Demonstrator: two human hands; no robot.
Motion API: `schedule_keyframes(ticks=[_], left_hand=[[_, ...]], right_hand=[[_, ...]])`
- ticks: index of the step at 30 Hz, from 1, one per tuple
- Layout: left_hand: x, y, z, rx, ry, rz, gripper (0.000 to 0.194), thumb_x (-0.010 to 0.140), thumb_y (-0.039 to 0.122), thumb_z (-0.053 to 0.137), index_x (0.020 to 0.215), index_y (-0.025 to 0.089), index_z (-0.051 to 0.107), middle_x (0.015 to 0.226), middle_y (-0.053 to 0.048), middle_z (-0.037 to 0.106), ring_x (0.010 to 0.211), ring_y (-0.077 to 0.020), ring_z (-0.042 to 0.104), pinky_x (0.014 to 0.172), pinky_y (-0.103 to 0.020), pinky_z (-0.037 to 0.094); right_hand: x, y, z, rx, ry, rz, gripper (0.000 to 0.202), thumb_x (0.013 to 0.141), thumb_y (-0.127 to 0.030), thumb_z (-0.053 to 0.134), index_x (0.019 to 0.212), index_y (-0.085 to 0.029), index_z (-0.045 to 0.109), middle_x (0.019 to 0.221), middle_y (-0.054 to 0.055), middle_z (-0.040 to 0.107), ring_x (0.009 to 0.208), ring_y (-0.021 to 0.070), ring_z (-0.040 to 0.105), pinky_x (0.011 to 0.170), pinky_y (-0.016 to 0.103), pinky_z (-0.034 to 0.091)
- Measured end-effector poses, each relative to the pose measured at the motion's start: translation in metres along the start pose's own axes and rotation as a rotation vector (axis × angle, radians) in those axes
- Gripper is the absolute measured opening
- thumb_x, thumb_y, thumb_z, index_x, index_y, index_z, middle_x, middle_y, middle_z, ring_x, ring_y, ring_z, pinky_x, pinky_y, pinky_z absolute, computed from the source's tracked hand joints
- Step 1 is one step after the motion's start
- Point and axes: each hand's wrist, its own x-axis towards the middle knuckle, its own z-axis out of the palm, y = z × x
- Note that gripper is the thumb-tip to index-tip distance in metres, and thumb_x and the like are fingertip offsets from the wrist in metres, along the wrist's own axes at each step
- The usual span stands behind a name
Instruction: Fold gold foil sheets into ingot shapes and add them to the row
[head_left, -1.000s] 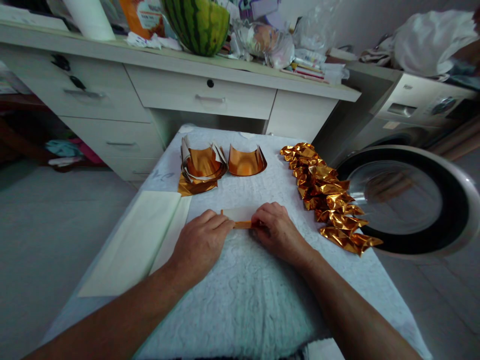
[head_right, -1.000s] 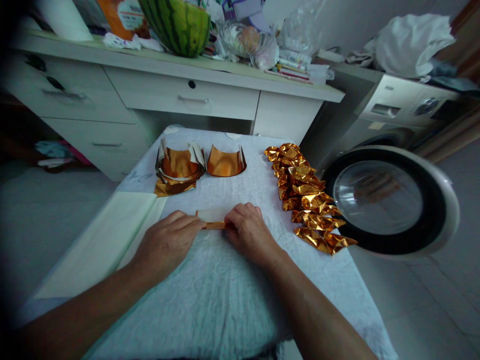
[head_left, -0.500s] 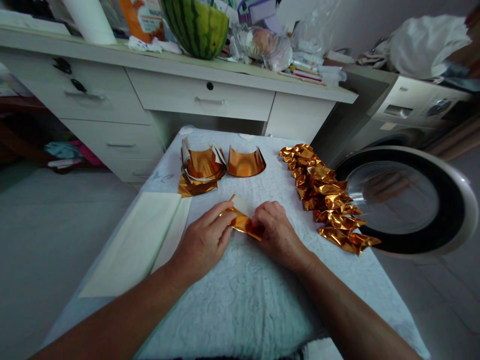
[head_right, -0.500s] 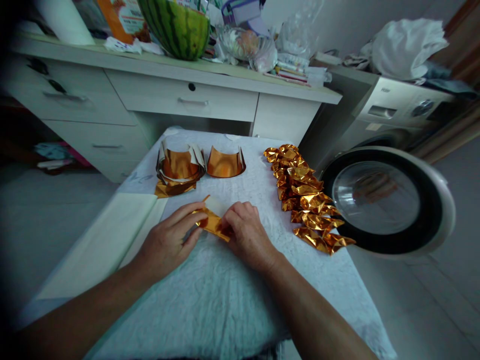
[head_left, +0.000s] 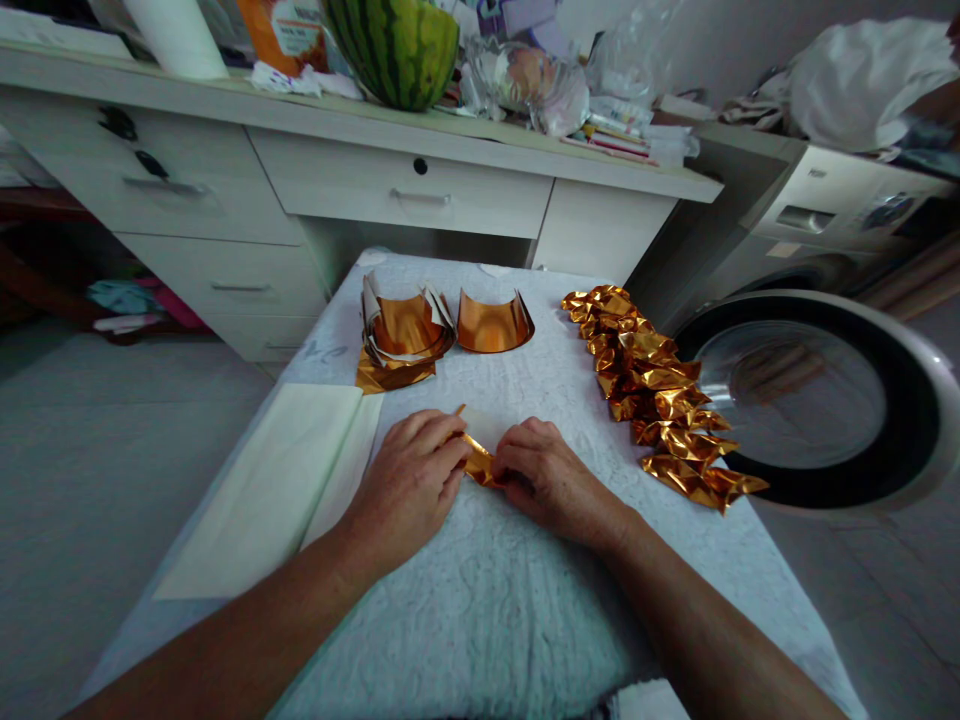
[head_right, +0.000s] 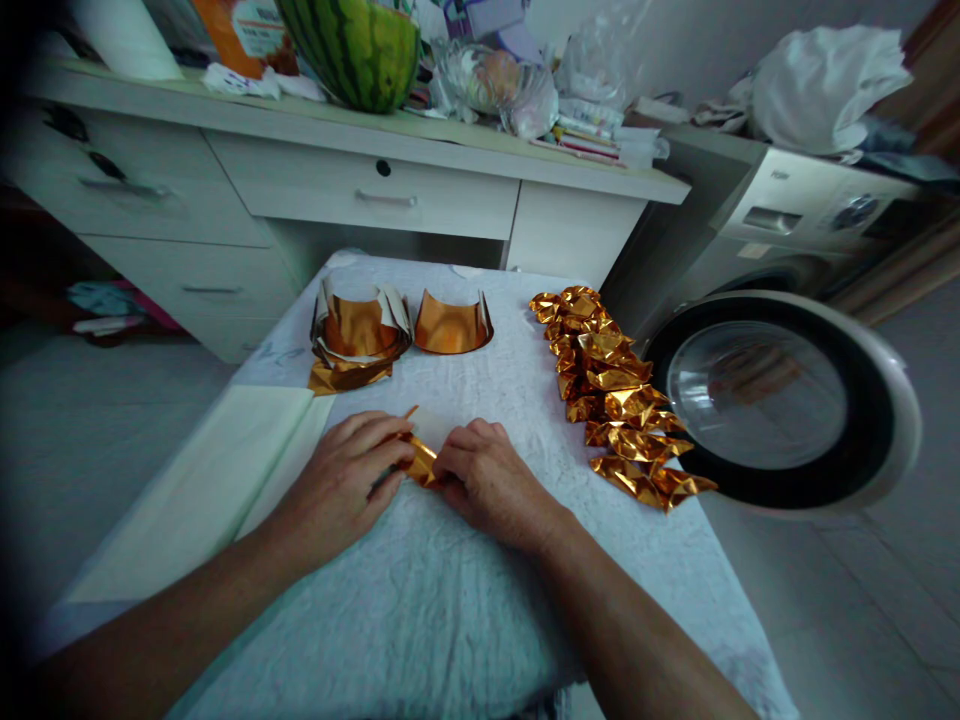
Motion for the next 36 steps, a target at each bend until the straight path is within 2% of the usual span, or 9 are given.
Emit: schedule_keyframes(ticks=[4,7,12,18,29,36], left_hand=[[-0.001,0.007,0.001,-0.1,-0.128,0.028,0.012,0.087,0.011,0.058,0.093,0.019,0.064,0.098,-0.004,0.062,0.096,-0.0232,0.056,0.087,-0.043,0.05],[-0.001,0.01,0.003,-0.171,-0.169,-0.015,0.009,0.083,0.015,0.066,0.091,0.019,0.062,0.096,-0.004,0.062,0.095,-0.0229,0.056,0.087,-0.042,0.049],[0.003,0.01,0.007,-0.208,-0.143,-0.105,0.011,0.08,0.016,0.071,0.082,0.019,0.061,0.092,-0.002,0.061,0.091,-0.0223,0.056,0.083,-0.041,0.049],[0.004,0.008,0.01,-0.218,-0.125,-0.106,0.011,0.085,0.014,0.064,0.076,0.019,0.061,0.087,-0.002,0.06,0.088,-0.0205,0.056,0.081,-0.038,0.049],[0.006,0.011,0.006,-0.287,-0.111,-0.143,0.012,0.082,0.01,0.064,0.076,0.02,0.06,0.084,0.0,0.061,0.085,-0.0193,0.057,0.077,-0.036,0.049],[0.006,0.012,0.006,-0.306,-0.131,-0.157,0.013,0.087,0.013,0.058,0.078,0.019,0.064,0.085,-0.002,0.061,0.088,-0.0206,0.057,0.081,-0.038,0.047]], right_hand=[[0.0,0.002,0.0,0.025,0.006,-0.003,0.017,0.079,-0.005,0.064,0.087,-0.019,0.066,0.088,0.001,0.064,0.088,0.0177,0.052,0.082,0.033,0.034],[-0.001,0.003,-0.002,0.054,0.009,0.0,0.014,0.081,-0.006,0.065,0.085,-0.019,0.065,0.087,0.001,0.065,0.087,0.0172,0.053,0.082,0.032,0.034],[-0.002,0.004,-0.006,0.093,0.023,0.051,0.009,0.084,-0.011,0.066,0.082,-0.019,0.062,0.085,0.001,0.065,0.086,0.0174,0.053,0.081,0.032,0.036],[-0.004,0.007,-0.008,0.09,0.018,0.091,0.009,0.082,-0.011,0.069,0.086,-0.019,0.066,0.091,0.003,0.063,0.093,0.0201,0.051,0.082,0.034,0.036],[-0.003,0.01,-0.008,0.14,0.003,0.145,0.006,0.085,-0.013,0.068,0.084,-0.02,0.067,0.091,0.003,0.062,0.094,0.0197,0.05,0.084,0.036,0.036],[-0.003,0.008,-0.008,0.134,-0.012,0.172,0.005,0.086,-0.013,0.065,0.086,-0.019,0.065,0.092,0.003,0.061,0.093,0.0198,0.048,0.084,0.036,0.036]])
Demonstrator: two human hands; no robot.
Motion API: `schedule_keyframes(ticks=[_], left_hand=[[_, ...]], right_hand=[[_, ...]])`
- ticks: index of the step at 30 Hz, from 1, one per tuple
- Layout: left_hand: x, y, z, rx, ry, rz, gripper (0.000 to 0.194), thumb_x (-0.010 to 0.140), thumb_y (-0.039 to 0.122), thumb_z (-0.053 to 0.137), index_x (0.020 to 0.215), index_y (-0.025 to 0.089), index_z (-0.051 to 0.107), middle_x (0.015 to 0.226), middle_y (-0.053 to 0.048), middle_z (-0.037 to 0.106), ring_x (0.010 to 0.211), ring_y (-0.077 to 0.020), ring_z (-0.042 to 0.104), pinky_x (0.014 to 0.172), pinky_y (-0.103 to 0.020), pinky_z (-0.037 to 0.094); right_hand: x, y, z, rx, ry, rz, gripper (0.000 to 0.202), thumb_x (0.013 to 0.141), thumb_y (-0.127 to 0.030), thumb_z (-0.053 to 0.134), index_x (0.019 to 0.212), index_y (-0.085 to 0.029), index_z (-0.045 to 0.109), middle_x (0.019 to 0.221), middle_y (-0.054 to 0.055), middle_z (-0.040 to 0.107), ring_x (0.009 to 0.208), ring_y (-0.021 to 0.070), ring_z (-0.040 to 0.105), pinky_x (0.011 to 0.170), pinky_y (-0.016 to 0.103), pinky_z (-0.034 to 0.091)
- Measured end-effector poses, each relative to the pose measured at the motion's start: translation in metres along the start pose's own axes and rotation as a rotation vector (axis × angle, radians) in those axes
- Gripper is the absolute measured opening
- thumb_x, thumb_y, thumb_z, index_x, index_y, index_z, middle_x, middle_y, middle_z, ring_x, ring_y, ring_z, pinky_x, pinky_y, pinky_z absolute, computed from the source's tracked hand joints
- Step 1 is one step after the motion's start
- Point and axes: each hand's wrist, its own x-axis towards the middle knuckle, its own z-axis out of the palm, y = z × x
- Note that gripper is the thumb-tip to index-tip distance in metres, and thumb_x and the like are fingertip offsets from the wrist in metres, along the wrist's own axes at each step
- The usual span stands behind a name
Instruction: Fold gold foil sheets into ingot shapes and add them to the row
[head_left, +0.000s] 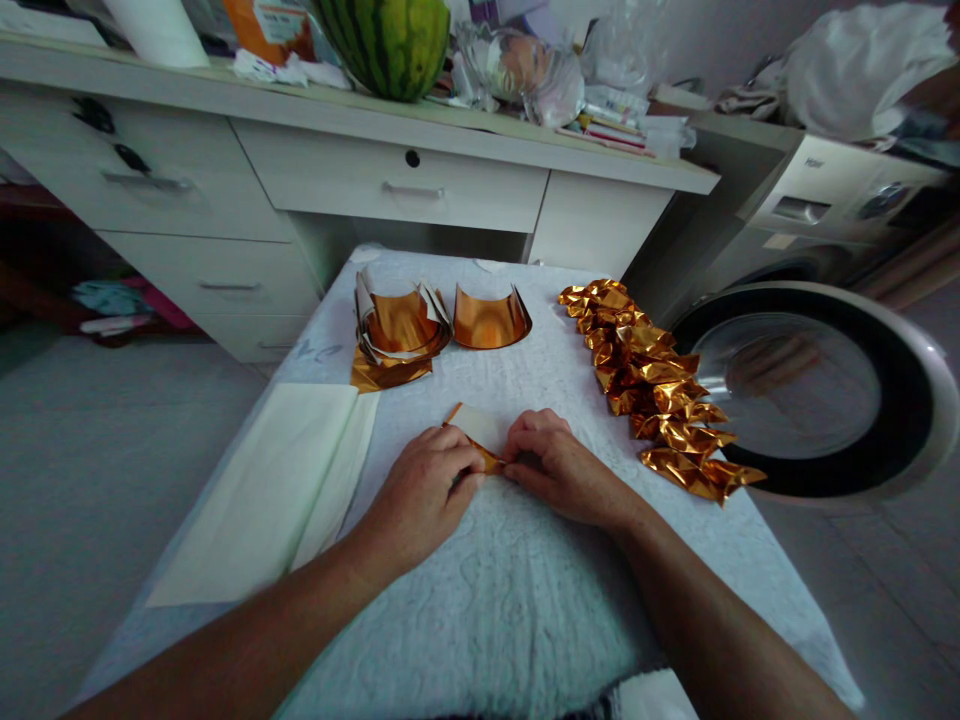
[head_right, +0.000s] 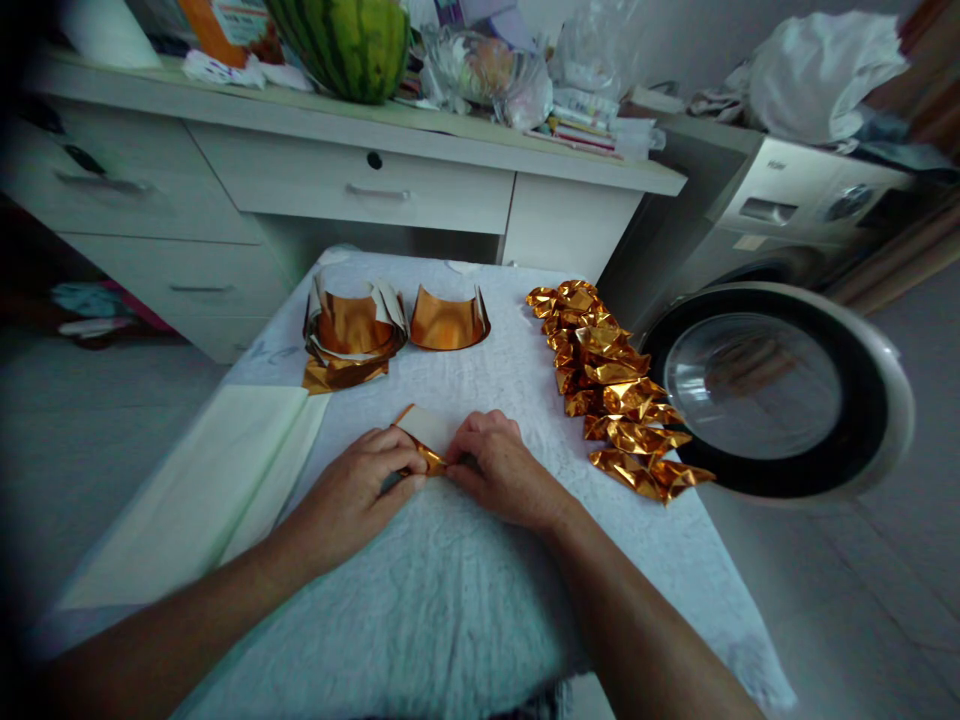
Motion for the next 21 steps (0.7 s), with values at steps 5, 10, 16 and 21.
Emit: schedule_keyframes(ticks=[5,10,16,21], left_hand=[[-0.0008,0.0022,0.0018,0.061,0.014,-0.01,0.02,0.093,0.016,0.049,0.081,0.019,0.065,0.086,-0.004,0.06,0.089,-0.0214,0.057,0.082,-0.04,0.048],[-0.0015,0.0032,0.0049,0.09,0.078,-0.016,0.017,0.089,0.014,0.052,0.078,0.018,0.064,0.091,-0.005,0.058,0.09,-0.0209,0.057,0.083,-0.041,0.05],[0.0002,-0.0002,0.0078,0.043,0.122,-0.015,0.015,0.085,0.011,0.056,0.073,0.018,0.062,0.088,-0.003,0.056,0.086,-0.0188,0.058,0.081,-0.039,0.052],[0.001,-0.001,0.0083,0.018,0.145,-0.024,0.014,0.082,0.01,0.058,0.072,0.018,0.062,0.086,-0.002,0.056,0.083,-0.0178,0.059,0.077,-0.038,0.053]], right_hand=[[0.0005,-0.0019,0.0008,-0.007,0.017,0.015,0.006,0.088,-0.014,0.061,0.084,-0.018,0.064,0.093,0.004,0.059,0.093,0.0195,0.047,0.085,0.036,0.035],[0.0015,-0.0032,0.0033,-0.006,0.04,0.064,0.009,0.087,-0.017,0.063,0.078,-0.017,0.061,0.094,0.005,0.056,0.093,0.0201,0.046,0.085,0.037,0.035],[0.0032,-0.0048,0.0069,-0.005,0.068,0.1,0.01,0.087,-0.016,0.063,0.077,-0.017,0.061,0.095,0.005,0.056,0.093,0.0203,0.045,0.085,0.038,0.036],[0.0056,-0.0088,0.0087,0.0,0.086,0.152,0.01,0.082,-0.014,0.065,0.074,-0.018,0.062,0.094,0.005,0.056,0.092,0.0208,0.045,0.084,0.038,0.036]])
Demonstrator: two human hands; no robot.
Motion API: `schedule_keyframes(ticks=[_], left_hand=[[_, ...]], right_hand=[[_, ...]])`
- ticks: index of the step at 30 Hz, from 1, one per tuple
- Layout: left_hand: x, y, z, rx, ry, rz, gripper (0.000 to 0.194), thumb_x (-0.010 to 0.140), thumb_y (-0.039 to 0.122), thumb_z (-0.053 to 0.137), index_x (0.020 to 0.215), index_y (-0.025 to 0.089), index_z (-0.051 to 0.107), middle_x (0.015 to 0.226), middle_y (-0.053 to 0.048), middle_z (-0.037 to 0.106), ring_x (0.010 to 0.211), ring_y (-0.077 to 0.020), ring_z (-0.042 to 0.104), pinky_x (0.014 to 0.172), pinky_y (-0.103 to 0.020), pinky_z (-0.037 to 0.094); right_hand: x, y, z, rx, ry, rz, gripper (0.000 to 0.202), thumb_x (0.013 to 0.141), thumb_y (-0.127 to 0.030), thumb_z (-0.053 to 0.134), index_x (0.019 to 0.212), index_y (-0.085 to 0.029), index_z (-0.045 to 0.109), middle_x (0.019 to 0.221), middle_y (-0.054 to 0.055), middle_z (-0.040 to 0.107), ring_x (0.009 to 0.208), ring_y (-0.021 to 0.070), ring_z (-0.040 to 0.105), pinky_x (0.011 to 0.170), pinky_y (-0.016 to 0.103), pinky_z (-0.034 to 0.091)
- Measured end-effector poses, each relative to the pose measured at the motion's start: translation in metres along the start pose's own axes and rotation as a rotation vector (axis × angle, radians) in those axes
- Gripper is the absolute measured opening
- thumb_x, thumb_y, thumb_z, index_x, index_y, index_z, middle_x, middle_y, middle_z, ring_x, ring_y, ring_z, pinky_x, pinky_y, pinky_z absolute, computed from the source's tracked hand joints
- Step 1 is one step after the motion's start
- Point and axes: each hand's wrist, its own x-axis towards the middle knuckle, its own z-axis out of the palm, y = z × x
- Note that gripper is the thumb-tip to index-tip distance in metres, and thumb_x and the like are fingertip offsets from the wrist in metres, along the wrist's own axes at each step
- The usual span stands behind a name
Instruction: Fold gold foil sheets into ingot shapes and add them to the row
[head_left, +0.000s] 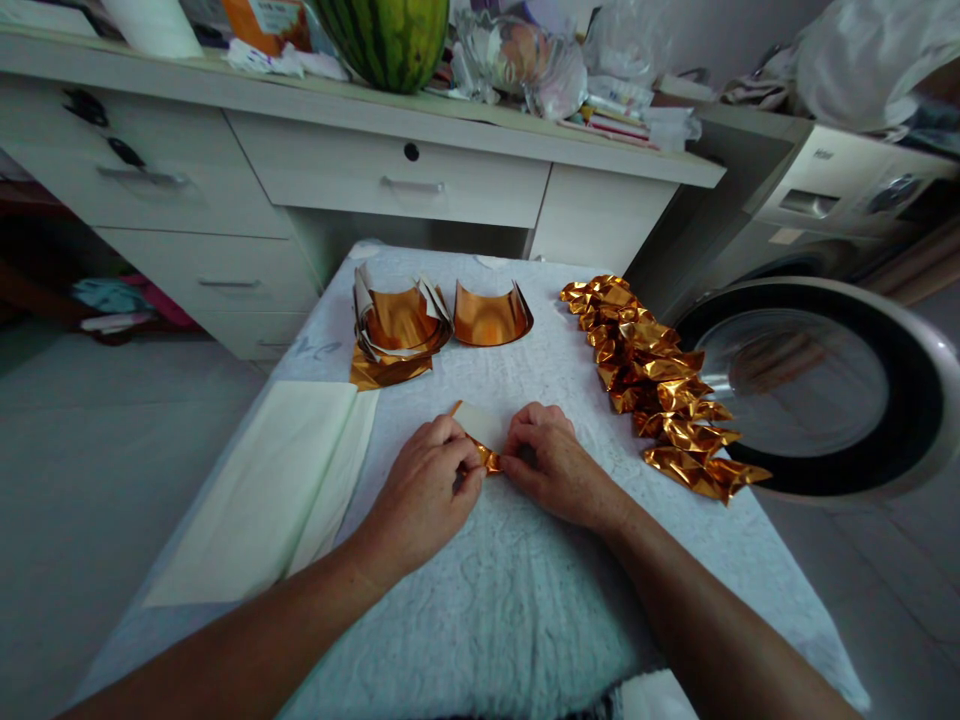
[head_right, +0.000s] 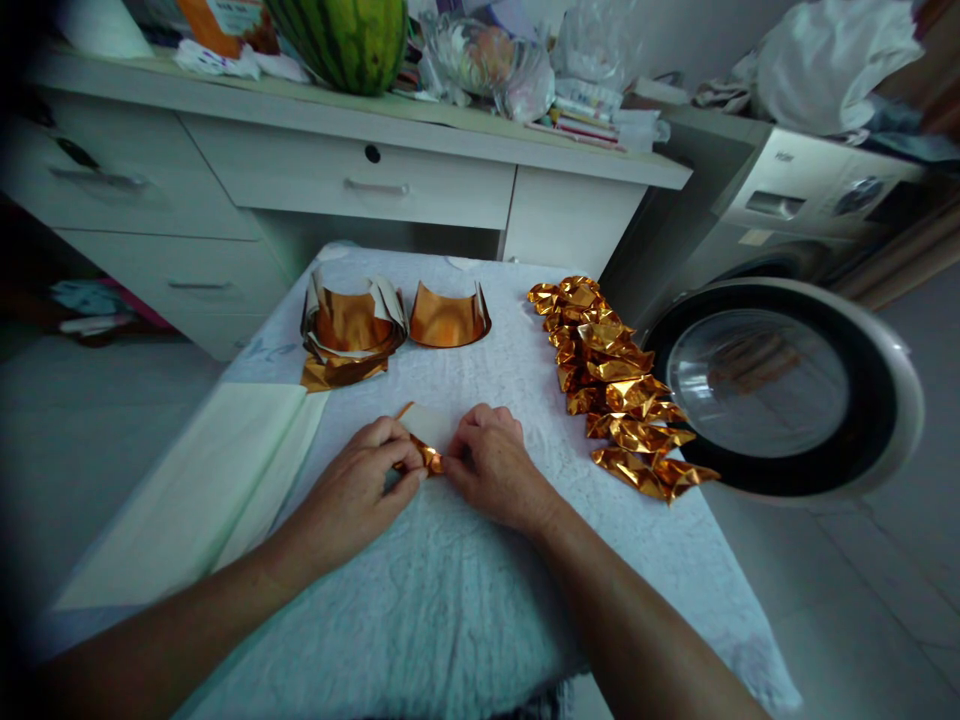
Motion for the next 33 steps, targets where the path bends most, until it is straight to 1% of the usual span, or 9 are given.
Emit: schedule_keyframes(ticks=[4,7,11,19,23,27,33], left_hand=[[-0.0006,0.0011,-0.0012,0.009,-0.028,-0.006,0.016,0.086,0.011,0.055,0.074,0.017,0.063,0.087,-0.003,0.056,0.085,-0.019,0.058,0.079,-0.04,0.052],[-0.0001,0.0018,-0.0014,0.04,-0.04,-0.004,0.017,0.088,0.013,0.053,0.076,0.017,0.064,0.088,-0.004,0.057,0.086,-0.0195,0.058,0.08,-0.04,0.052],[0.0012,0.0023,0.0008,0.078,-0.02,0.009,0.016,0.087,0.012,0.055,0.073,0.018,0.063,0.085,-0.004,0.057,0.083,-0.0192,0.058,0.077,-0.039,0.052],[-0.0003,0.0015,0.0045,0.086,0.011,-0.006,0.016,0.083,0.011,0.058,0.069,0.018,0.06,0.084,-0.003,0.056,0.081,-0.0187,0.057,0.075,-0.038,0.052],[0.0001,0.0022,0.0039,0.092,0.0,-0.02,0.017,0.084,0.011,0.058,0.068,0.018,0.059,0.083,-0.003,0.055,0.081,-0.019,0.057,0.075,-0.039,0.052],[0.0005,0.0043,0.0026,0.112,-0.002,0.001,0.017,0.085,0.01,0.056,0.07,0.017,0.06,0.085,-0.004,0.056,0.082,-0.02,0.057,0.075,-0.04,0.052],[0.0004,0.0051,0.0025,0.15,-0.02,0.008,0.017,0.086,0.011,0.054,0.071,0.017,0.059,0.087,-0.005,0.056,0.086,-0.0212,0.057,0.078,-0.04,0.052]], right_hand=[[0.0,-0.003,0.0007,-0.001,0.011,0.035,0.011,0.082,-0.014,0.064,0.072,-0.017,0.062,0.094,0.005,0.056,0.092,0.0211,0.045,0.084,0.038,0.036],[0.0001,-0.0034,0.0016,-0.012,0.014,0.028,0.013,0.083,-0.013,0.062,0.071,-0.017,0.061,0.094,0.006,0.056,0.091,0.0208,0.045,0.083,0.038,0.036],[0.0008,-0.0028,0.0044,-0.028,0.045,0.015,0.015,0.082,-0.011,0.061,0.069,-0.017,0.059,0.091,0.005,0.055,0.089,0.0202,0.046,0.083,0.038,0.036],[0.0008,-0.0045,0.0088,-0.018,0.084,0.057,0.015,0.079,-0.01,0.063,0.067,-0.018,0.059,0.092,0.006,0.053,0.091,0.022,0.043,0.084,0.04,0.038],[0.0001,-0.0034,0.0093,-0.017,0.087,0.055,0.014,0.08,-0.011,0.064,0.069,-0.018,0.06,0.094,0.007,0.054,0.092,0.0223,0.044,0.085,0.041,0.038],[-0.0002,-0.0025,0.0092,-0.01,0.091,0.049,0.014,0.081,-0.013,0.065,0.069,-0.018,0.06,0.095,0.007,0.054,0.093,0.0222,0.044,0.085,0.041,0.039],[0.0001,-0.0032,0.0084,-0.026,0.071,0.079,0.014,0.084,-0.017,0.067,0.07,-0.017,0.062,0.097,0.007,0.055,0.094,0.0224,0.045,0.086,0.041,0.039]])
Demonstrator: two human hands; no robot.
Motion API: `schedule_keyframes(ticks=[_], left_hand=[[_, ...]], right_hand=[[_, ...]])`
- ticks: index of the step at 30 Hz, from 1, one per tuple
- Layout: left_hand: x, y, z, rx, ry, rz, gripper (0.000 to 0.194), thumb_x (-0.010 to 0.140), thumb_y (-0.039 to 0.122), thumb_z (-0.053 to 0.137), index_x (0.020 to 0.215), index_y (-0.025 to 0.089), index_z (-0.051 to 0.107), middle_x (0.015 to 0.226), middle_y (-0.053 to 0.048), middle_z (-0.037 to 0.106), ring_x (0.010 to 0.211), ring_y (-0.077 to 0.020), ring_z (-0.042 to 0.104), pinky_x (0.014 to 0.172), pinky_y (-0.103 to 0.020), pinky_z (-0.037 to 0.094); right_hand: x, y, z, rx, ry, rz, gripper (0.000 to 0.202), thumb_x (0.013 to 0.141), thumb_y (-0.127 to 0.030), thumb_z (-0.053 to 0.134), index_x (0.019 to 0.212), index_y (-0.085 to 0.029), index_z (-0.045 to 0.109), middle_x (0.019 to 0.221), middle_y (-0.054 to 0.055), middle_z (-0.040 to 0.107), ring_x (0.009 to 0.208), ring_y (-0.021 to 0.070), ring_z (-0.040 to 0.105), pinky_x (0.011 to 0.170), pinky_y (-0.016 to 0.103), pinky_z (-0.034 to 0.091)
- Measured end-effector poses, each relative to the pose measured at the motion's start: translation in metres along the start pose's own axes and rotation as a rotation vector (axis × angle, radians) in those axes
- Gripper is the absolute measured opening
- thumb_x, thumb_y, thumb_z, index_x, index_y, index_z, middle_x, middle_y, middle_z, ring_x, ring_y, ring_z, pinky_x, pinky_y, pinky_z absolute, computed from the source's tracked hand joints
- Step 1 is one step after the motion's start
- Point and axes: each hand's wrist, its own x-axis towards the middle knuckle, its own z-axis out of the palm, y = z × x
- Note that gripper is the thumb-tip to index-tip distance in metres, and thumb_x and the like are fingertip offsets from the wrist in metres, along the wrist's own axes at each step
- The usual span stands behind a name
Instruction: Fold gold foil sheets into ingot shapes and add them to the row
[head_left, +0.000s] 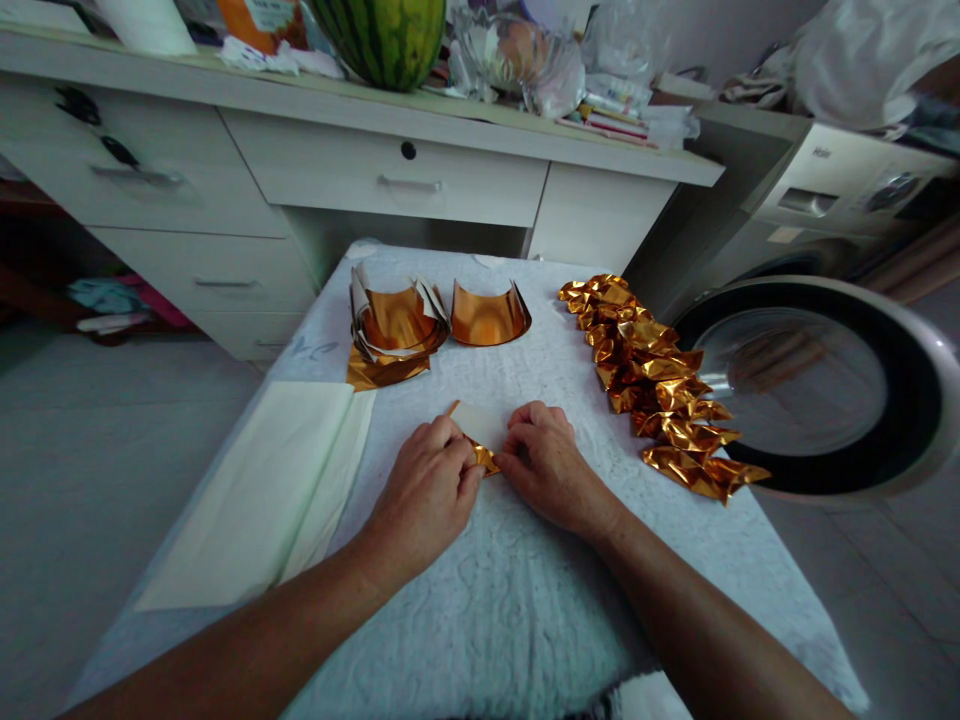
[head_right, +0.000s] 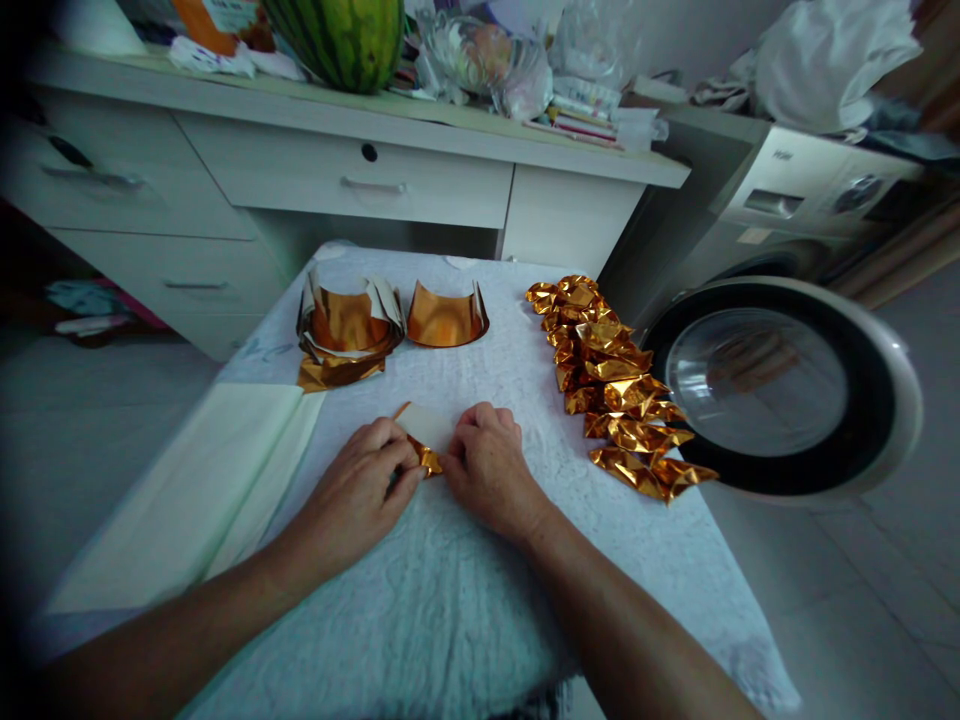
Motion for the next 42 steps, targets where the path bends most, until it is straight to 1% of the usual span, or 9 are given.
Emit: schedule_keyframes(ticks=[4,18,22,24,26,29,30,37,42], left_hand=[[0.0,-0.001,0.0023,-0.007,-0.016,-0.014,0.016,0.086,0.01,0.055,0.071,0.017,0.058,0.089,-0.007,0.055,0.088,-0.023,0.056,0.08,-0.042,0.051],[-0.0015,-0.0026,0.002,-0.069,-0.009,-0.01,0.017,0.086,0.008,0.055,0.071,0.017,0.056,0.088,-0.005,0.053,0.087,-0.0218,0.055,0.082,-0.042,0.05],[-0.0034,-0.0044,0.0023,-0.077,-0.005,0.0,0.018,0.085,0.007,0.053,0.071,0.018,0.053,0.088,-0.004,0.051,0.089,-0.0215,0.054,0.085,-0.042,0.049],[-0.0043,-0.0056,0.0021,-0.081,-0.007,0.002,0.015,0.085,0.007,0.054,0.075,0.018,0.054,0.089,-0.004,0.051,0.092,-0.0225,0.054,0.087,-0.043,0.049],[-0.0044,-0.0062,0.0014,-0.097,-0.017,-0.002,0.011,0.084,0.007,0.056,0.083,0.017,0.056,0.091,-0.005,0.052,0.095,-0.0234,0.053,0.087,-0.044,0.048],[-0.0034,-0.0064,0.0002,-0.135,-0.041,0.0,0.018,0.085,0.006,0.055,0.096,0.019,0.061,0.097,-0.005,0.054,0.096,-0.0229,0.053,0.086,-0.044,0.047],[-0.0032,-0.0064,-0.0001,-0.149,-0.046,0.001,0.019,0.086,0.006,0.055,0.098,0.02,0.062,0.098,-0.004,0.054,0.096,-0.0224,0.053,0.087,-0.043,0.047],[-0.0044,-0.0069,-0.0007,-0.163,-0.063,0.011,0.027,0.086,0.008,0.056,0.106,0.022,0.068,0.097,-0.005,0.054,0.095,-0.022,0.053,0.087,-0.044,0.047],[-0.0018,-0.005,-0.0023,-0.16,-0.063,-0.006,0.023,0.091,0.013,0.054,0.103,0.021,0.071,0.094,-0.005,0.055,0.093,-0.0218,0.054,0.086,-0.044,0.048]], right_hand=[[-0.0009,-0.0003,-0.0011,-0.018,-0.007,0.007,0.016,0.084,-0.019,0.068,0.07,-0.017,0.062,0.099,0.007,0.055,0.096,0.0224,0.045,0.087,0.04,0.039],[-0.0006,0.0003,-0.0005,-0.042,0.01,0.021,0.014,0.082,-0.021,0.07,0.07,-0.017,0.064,0.1,0.006,0.057,0.096,0.0218,0.046,0.087,0.038,0.039],[-0.0012,-0.0002,-0.0003,-0.038,0.016,0.017,0.014,0.082,-0.022,0.071,0.07,-0.017,0.065,0.1,0.006,0.057,0.096,0.0217,0.046,0.087,0.038,0.039],[-0.0013,-0.0005,-0.0003,-0.037,0.02,0.018,0.014,0.082,-0.021,0.071,0.07,-0.017,0.064,0.099,0.006,0.057,0.096,0.0217,0.046,0.087,0.038,0.04],[-0.0011,-0.0004,-0.0002,-0.036,0.022,0.02,0.014,0.082,-0.02,0.07,0.07,-0.017,0.064,0.099,0.005,0.057,0.096,0.0216,0.047,0.086,0.037,0.04],[-0.0007,0.0006,0.0,-0.032,0.025,0.019,0.014,0.082,-0.02,0.07,0.07,-0.018,0.064,0.099,0.005,0.057,0.097,0.0213,0.047,0.086,0.037,0.039],[-0.0006,0.0009,0.0,-0.032,0.025,0.018,0.014,0.082,-0.02,0.07,0.07,-0.018,0.064,0.099,0.005,0.057,0.096,0.0212,0.047,0.086,0.037,0.039],[0.0005,0.0017,0.0003,-0.016,0.019,0.02,0.014,0.081,-0.021,0.073,0.07,-0.018,0.065,0.099,0.005,0.058,0.096,0.0216,0.047,0.087,0.038,0.038],[0.0007,0.0026,0.0012,-0.025,0.032,0.013,0.014,0.082,-0.021,0.071,0.07,-0.018,0.064,0.098,0.005,0.057,0.095,0.0217,0.046,0.086,0.038,0.037]])
